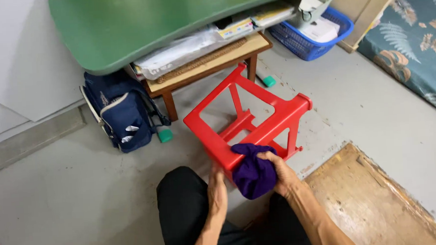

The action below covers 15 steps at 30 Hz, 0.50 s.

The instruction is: Cleaning a small wooden stool by wiping its surfaces with a cloth

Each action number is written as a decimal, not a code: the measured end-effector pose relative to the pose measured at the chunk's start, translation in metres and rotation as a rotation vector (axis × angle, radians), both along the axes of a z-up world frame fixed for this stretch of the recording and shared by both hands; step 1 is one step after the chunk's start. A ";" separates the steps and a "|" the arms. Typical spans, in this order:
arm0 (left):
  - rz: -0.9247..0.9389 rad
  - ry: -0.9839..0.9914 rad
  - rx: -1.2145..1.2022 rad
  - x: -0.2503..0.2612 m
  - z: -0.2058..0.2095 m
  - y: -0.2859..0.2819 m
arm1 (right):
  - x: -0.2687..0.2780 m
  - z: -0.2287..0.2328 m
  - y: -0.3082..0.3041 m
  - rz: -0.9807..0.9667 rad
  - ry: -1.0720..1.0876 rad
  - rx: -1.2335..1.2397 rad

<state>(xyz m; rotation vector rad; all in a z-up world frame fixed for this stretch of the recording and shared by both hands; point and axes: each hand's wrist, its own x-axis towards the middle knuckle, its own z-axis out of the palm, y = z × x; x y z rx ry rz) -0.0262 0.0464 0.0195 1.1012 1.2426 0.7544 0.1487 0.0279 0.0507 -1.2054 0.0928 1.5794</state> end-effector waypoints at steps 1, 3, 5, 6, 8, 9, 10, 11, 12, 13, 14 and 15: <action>0.077 -0.090 -0.092 0.000 0.029 0.002 | 0.004 -0.005 -0.008 -0.018 -0.003 -0.002; 0.143 -0.173 -0.184 0.003 0.055 0.011 | 0.005 -0.001 -0.020 -0.049 -0.002 -0.002; 0.038 -0.064 -0.275 0.007 0.051 0.022 | -0.001 0.021 -0.029 -0.086 -0.225 -0.167; 0.026 -0.060 -0.282 0.013 0.036 0.028 | -0.004 0.026 -0.039 -0.097 -0.222 -0.175; 0.068 -0.040 -0.241 0.024 0.005 0.039 | -0.009 0.036 -0.055 -0.191 -0.407 -0.263; 0.064 -0.039 -0.247 0.025 0.004 0.037 | -0.011 0.043 -0.058 -0.194 -0.407 -0.269; 0.063 -0.052 -0.258 0.027 0.003 0.034 | -0.012 0.050 -0.061 -0.318 -0.515 -0.217; 0.062 -0.065 -0.270 0.028 0.001 0.031 | -0.013 0.057 -0.064 -0.442 -0.623 -0.164; 0.060 -0.062 -0.275 0.028 0.018 0.028 | -0.008 0.058 -0.062 -0.443 -0.621 -0.170; 0.069 -0.103 -0.297 0.027 0.034 0.025 | -0.002 0.060 -0.060 -0.469 -0.802 -0.092; 0.077 -0.145 -0.314 0.027 0.052 0.023 | 0.003 0.062 -0.057 -0.494 -0.982 -0.007; 0.076 -0.142 -0.315 0.025 0.051 0.023 | -0.010 0.058 -0.051 -0.496 -0.979 -0.010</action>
